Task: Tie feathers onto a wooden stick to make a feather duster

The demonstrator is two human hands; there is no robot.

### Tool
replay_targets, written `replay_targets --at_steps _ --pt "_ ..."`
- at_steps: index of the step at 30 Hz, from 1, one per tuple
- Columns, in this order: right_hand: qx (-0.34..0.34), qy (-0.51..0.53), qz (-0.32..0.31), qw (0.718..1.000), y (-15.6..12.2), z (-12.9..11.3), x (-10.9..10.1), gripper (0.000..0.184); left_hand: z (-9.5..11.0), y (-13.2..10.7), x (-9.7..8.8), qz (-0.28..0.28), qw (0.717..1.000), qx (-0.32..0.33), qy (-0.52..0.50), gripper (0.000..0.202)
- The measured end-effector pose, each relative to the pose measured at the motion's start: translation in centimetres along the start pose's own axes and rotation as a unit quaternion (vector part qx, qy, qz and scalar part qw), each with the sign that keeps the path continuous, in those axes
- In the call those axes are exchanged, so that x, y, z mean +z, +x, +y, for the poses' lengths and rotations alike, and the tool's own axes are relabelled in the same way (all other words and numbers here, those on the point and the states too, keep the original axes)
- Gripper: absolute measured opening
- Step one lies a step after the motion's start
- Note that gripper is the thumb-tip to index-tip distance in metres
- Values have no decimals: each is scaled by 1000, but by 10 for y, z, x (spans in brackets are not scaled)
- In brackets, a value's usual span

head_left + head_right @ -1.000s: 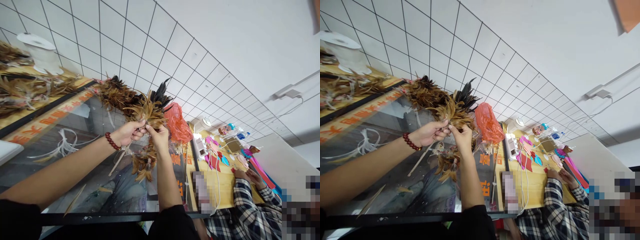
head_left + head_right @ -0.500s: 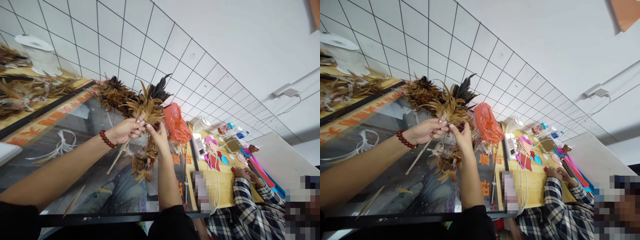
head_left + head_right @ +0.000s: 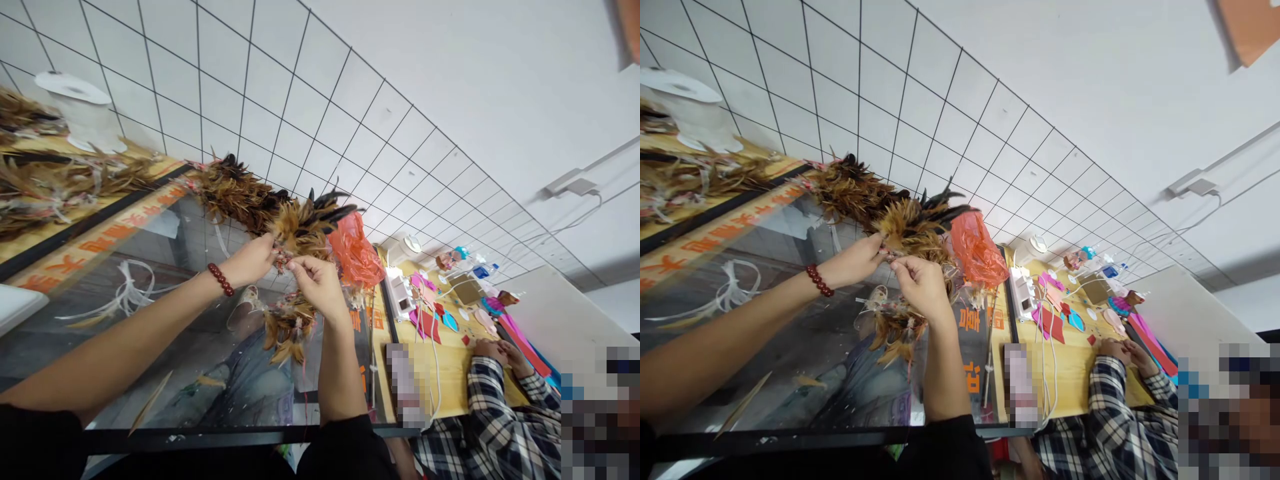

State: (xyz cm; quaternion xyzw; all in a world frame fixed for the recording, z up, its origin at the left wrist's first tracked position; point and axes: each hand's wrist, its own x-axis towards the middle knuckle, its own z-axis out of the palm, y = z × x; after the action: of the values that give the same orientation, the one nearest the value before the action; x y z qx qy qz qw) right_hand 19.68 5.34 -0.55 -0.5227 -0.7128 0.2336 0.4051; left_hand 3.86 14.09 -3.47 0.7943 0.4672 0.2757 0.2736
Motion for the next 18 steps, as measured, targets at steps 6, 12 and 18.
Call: replay_targets --at_steps 6,12,18 --pt "-66 -149 20 987 -3 -6 -2 22 13 -13 4 -53 956 62 282 26" --pt "68 -138 164 974 6 33 -27 15 28 -25 13 -88 912 242 319 33" --pt "118 -31 44 992 -6 67 -65 19 28 -25 2 -133 938 280 157 27"
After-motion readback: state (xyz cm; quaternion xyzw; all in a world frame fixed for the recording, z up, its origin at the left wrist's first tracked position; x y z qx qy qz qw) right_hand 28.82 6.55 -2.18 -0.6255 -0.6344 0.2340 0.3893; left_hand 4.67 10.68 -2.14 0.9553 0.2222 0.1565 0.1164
